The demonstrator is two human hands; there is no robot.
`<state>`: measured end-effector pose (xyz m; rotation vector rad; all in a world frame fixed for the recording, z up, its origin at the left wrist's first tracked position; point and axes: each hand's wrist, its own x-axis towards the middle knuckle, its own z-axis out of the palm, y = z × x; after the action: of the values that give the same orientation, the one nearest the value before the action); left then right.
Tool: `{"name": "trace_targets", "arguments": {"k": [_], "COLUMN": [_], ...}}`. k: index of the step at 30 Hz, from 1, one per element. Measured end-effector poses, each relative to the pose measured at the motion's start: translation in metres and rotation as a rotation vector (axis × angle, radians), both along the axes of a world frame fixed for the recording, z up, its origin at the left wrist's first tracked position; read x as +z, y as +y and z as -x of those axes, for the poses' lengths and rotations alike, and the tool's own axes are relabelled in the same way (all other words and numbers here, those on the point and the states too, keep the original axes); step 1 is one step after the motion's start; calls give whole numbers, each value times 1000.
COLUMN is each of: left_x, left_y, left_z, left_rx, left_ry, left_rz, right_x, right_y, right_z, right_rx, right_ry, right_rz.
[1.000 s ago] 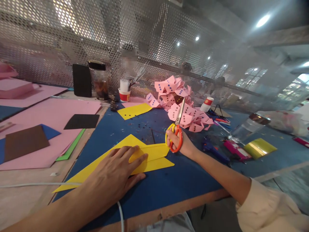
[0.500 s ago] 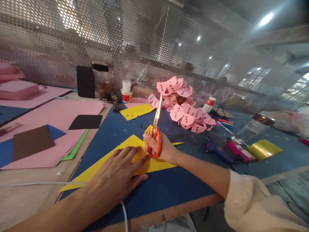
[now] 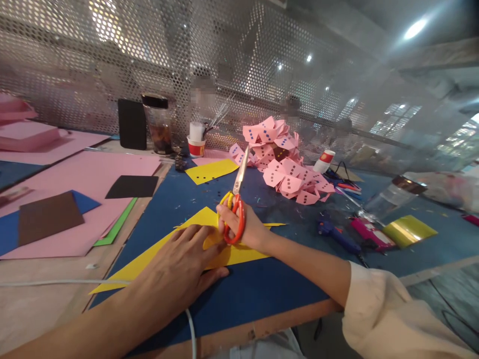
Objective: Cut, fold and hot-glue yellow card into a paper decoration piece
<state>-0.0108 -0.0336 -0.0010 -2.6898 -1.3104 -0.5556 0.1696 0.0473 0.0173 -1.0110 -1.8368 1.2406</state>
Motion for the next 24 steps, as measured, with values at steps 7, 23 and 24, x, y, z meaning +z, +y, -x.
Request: {"name": "trace_targets", "arguments": {"k": [7, 23, 24], "left_x": [3, -2, -3], "left_y": [0, -2, -2], "left_z": [1, 13, 14], "left_rx": [-9, 34, 42], "left_ry": [5, -13, -6], "left_rz": [-8, 23, 12], "right_x": [-1, -7, -7], "right_y": [2, 3, 3], "right_z": [-8, 2, 1], "right_rx": [2, 23, 28], "right_ry": [-29, 12, 15], "right_rz": [-13, -19, -17]}}
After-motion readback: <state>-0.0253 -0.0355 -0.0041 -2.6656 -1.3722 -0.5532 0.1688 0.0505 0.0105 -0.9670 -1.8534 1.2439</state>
